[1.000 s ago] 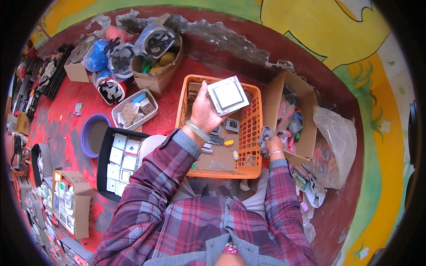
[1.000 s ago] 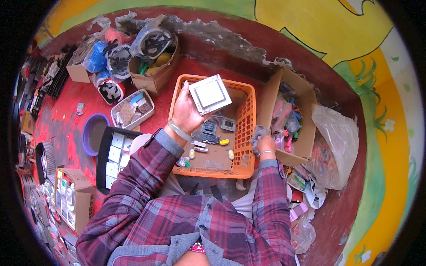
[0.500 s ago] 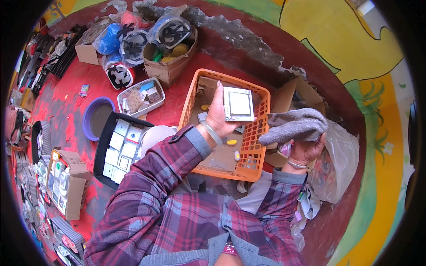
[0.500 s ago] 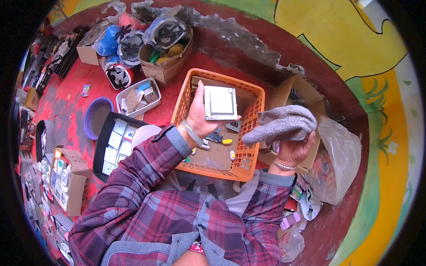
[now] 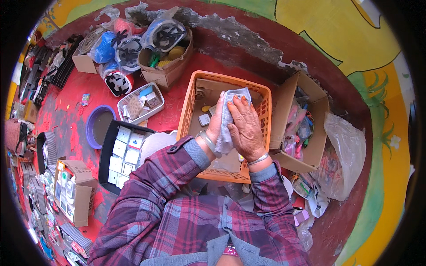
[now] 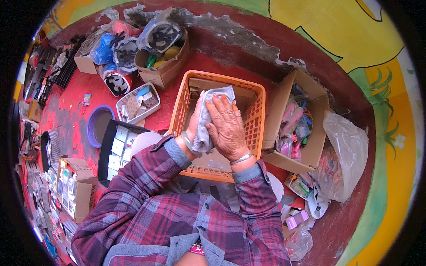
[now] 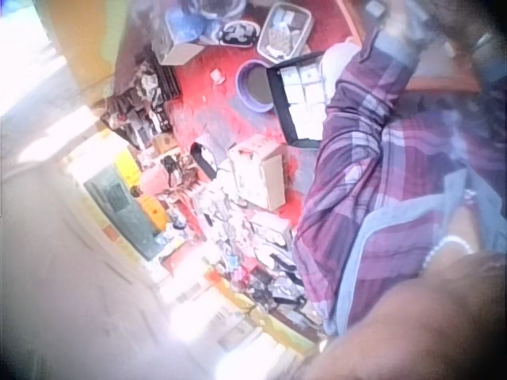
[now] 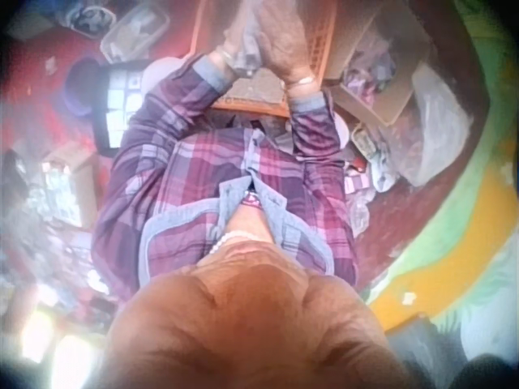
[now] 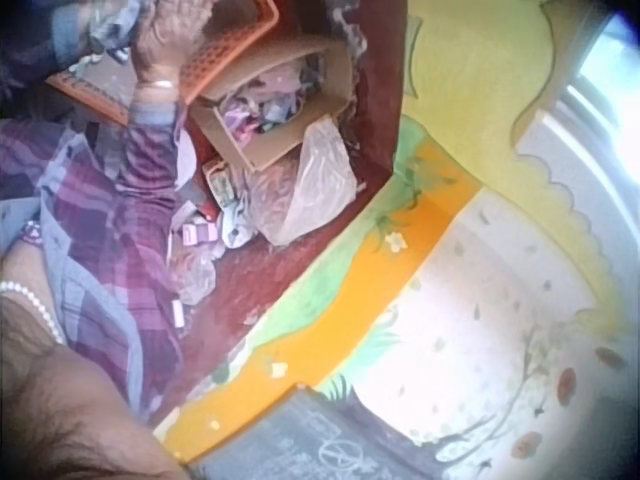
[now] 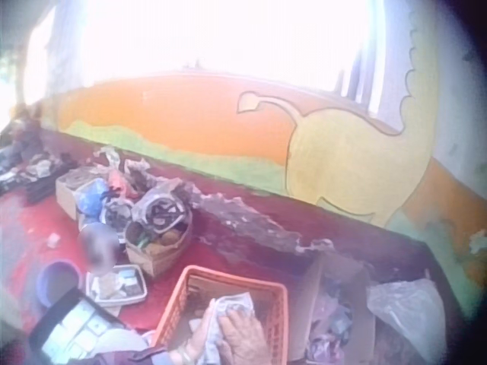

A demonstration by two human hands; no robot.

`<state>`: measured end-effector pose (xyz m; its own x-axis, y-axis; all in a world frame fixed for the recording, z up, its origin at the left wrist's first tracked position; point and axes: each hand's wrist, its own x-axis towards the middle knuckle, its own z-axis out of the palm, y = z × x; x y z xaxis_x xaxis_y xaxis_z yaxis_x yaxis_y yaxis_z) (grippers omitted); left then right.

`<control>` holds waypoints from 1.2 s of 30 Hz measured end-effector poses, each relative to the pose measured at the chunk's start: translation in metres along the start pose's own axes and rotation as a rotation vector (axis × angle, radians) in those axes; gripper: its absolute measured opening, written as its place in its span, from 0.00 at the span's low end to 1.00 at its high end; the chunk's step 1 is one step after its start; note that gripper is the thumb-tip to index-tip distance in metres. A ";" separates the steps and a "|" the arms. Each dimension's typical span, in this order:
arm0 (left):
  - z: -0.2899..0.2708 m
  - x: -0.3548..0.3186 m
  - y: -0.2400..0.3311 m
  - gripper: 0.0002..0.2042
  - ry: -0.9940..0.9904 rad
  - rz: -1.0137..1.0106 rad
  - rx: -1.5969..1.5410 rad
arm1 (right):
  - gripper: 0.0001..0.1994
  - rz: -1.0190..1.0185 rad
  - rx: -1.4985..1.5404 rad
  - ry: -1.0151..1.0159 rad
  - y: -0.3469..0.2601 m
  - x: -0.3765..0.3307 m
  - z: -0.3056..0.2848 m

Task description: The person picks up several white and black square plastic electronic components and wipes them with a cloth.

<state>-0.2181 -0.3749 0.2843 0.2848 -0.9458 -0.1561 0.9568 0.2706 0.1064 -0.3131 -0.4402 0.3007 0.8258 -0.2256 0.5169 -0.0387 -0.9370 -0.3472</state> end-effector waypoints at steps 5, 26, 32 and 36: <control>-0.026 0.015 -0.006 0.28 -0.534 -0.019 -0.169 | 0.26 0.145 0.073 0.085 -0.008 0.005 0.002; -0.008 -0.004 -0.021 0.26 -0.180 0.209 0.540 | 0.26 0.217 0.058 0.148 -0.015 0.008 -0.004; 0.023 -0.012 -0.012 0.28 -0.203 0.025 0.544 | 0.25 0.561 0.923 0.380 0.036 -0.008 0.015; 0.014 0.000 -0.010 0.32 -0.130 -0.003 0.401 | 0.23 0.297 0.075 0.364 0.036 -0.011 0.025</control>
<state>-0.2289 -0.3799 0.2965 0.2483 -0.9681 -0.0348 0.8516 0.2010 0.4841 -0.3090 -0.4652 0.2628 0.5338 -0.5725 0.6223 -0.1915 -0.7987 -0.5705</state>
